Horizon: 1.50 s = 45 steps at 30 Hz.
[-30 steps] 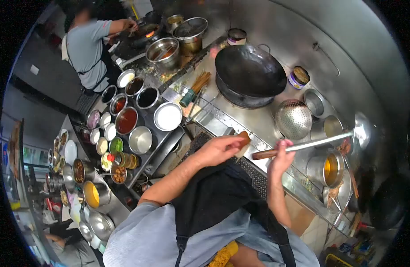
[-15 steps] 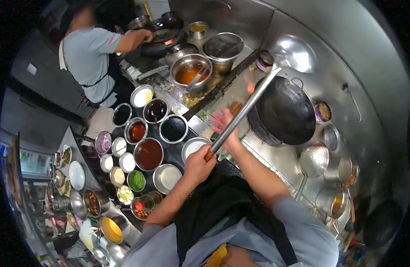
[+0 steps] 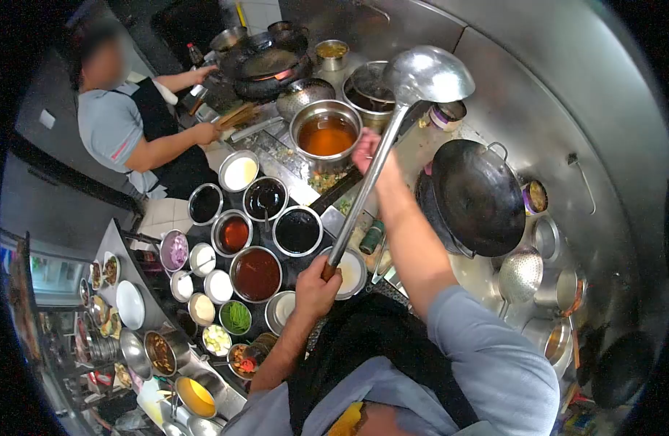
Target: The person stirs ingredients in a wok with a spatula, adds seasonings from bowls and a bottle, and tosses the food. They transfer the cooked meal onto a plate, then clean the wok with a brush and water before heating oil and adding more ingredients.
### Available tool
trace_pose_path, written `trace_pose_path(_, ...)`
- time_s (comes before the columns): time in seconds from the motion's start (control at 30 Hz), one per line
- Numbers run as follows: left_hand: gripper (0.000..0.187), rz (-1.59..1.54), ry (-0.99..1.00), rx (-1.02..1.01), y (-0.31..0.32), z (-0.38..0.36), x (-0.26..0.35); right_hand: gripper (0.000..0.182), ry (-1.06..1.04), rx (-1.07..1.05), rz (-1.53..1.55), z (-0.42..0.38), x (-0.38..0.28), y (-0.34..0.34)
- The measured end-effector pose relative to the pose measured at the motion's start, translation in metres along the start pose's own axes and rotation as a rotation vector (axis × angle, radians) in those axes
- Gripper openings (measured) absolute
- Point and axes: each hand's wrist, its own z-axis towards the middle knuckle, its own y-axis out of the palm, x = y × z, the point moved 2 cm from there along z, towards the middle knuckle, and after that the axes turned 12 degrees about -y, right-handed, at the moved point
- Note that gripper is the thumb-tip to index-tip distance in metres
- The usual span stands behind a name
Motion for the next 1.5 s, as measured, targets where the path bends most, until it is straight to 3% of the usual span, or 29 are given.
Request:
trace_pose_path(0.03,0.025,0.015,0.006,-0.024,0.001,0.005,0.001,0.012,0.104,0.075,0.034,-0.004,-0.028,-0.004)
trace_pose_path(0.1,0.022,0.03,0.009,-0.056,0.005,0.009,0.0,0.015,-0.021,-0.045,-0.303,-0.009,-0.081,-0.031)
trace_pose_path(0.13,0.019,0.029,0.02,-0.082,0.009,0.012,-0.002,0.014,-0.063,0.099,-0.433,-0.023,-0.108,-0.031)
trace_pose_path(0.2,0.018,0.027,0.032,-0.116,0.014,0.016,-0.003,0.013,-0.157,0.111,-0.641,-0.008,-0.16,-0.077)
trace_pose_path(0.23,0.018,0.014,0.028,-0.15,0.017,0.018,-0.003,0.013,-0.309,0.205,-0.928,-0.017,-0.185,-0.076)
trace_pose_path(0.27,0.019,0.001,0.025,-0.182,0.02,0.019,-0.003,0.018,-0.475,0.16,-1.381,0.016,-0.218,-0.124)
trace_pose_path(0.3,0.019,0.001,0.027,-0.188,0.023,0.019,-0.003,0.026,-0.667,0.257,-1.81,0.005,-0.239,-0.117)
trace_pose_path(0.33,0.02,-0.014,0.037,-0.207,0.026,0.019,-0.003,0.031,-0.636,0.275,-2.1,0.002,-0.257,-0.115)
trace_pose_path(0.37,0.02,-0.029,0.046,-0.224,0.029,0.019,-0.002,0.031,-0.637,0.281,-2.099,0.0,-0.267,-0.116)
trace_pose_path(0.47,0.02,-0.012,0.028,-0.268,0.037,0.016,0.002,0.035,-0.285,0.313,-2.434,0.025,-0.296,-0.157)
trace_pose_path(0.6,0.021,0.002,0.033,-0.262,0.042,0.012,0.008,0.034,-0.417,0.279,-2.394,0.006,-0.306,-0.142)
trace_pose_path(0.67,0.021,0.044,0.01,-0.255,0.042,0.006,0.014,0.035,-0.641,0.265,-2.249,-0.014,-0.312,-0.142)
trace_pose_path(0.7,0.021,0.055,0.018,-0.268,0.044,0.004,0.014,0.035,-0.636,0.288,-2.242,-0.025,-0.312,-0.149)
trace_pose_path(0.77,0.02,0.085,0.112,-0.228,0.051,0.003,0.016,0.036,-0.805,0.241,-1.802,-0.057,-0.316,-0.165)
trace_pose_path(0.83,0.019,0.135,0.141,-0.272,0.06,-0.002,0.028,0.034,-0.581,0.203,-1.263,-0.12,-0.301,-0.172)
trace_pose_path(0.87,0.019,0.17,0.137,-0.303,0.064,-0.009,0.045,0.037,-0.572,0.138,-1.039,-0.149,-0.292,-0.187)
trace_pose_path(0.93,0.019,0.199,0.175,-0.391,0.082,-0.018,0.053,0.035,-0.577,0.087,-0.867,-0.215,-0.273,-0.208)
trace_pose_path(0.97,0.019,0.212,0.191,-0.411,0.094,-0.023,0.055,0.033,-0.471,0.097,-0.696,-0.243,-0.265,-0.225)
trace_pose_path(1.03,0.021,0.194,0.442,-0.489,0.125,-0.042,0.067,0.03,-0.368,0.194,-0.52,-0.304,-0.249,-0.23)
trace_pose_path(1.07,0.022,0.238,0.452,-0.551,0.139,-0.059,0.083,0.025,-0.348,0.202,-0.427,-0.321,-0.242,-0.255)
trace_pose_path(1.2,0.027,0.425,0.596,-0.731,0.236,-0.126,0.114,0.018,-0.346,0.36,-0.353,-0.385,-0.231,-0.304)
trace_pose_path(1.27,0.027,0.417,0.683,-0.828,0.303,-0.166,0.121,0.016,-0.289,0.233,-0.258,-0.398,-0.229,-0.33)
trace_pose_path(1.3,0.028,0.393,0.73,-0.869,0.337,-0.187,0.12,0.021,-0.308,0.169,-0.246,-0.393,-0.216,-0.374)
trace_pose_path(1.37,0.028,0.425,0.716,-0.907,0.413,-0.231,0.115,0.021,-0.396,0.206,-0.123,-0.429,-0.233,-0.352)
trace_pose_path(1.43,0.026,0.412,0.732,-0.981,0.491,-0.275,0.104,0.019,-0.3,0.18,-0.012,-0.451,-0.246,-0.365)
trace_pose_path(1.47,0.024,0.366,0.703,-0.989,0.525,-0.301,0.094,0.022,-0.278,0.014,0.024,-0.428,-0.233,-0.42)
trace_pose_path(1.5,0.022,0.317,0.668,-0.965,0.559,-0.32,0.084,0.022,-0.22,-0.008,-0.413,-0.431,-0.254,-0.414)
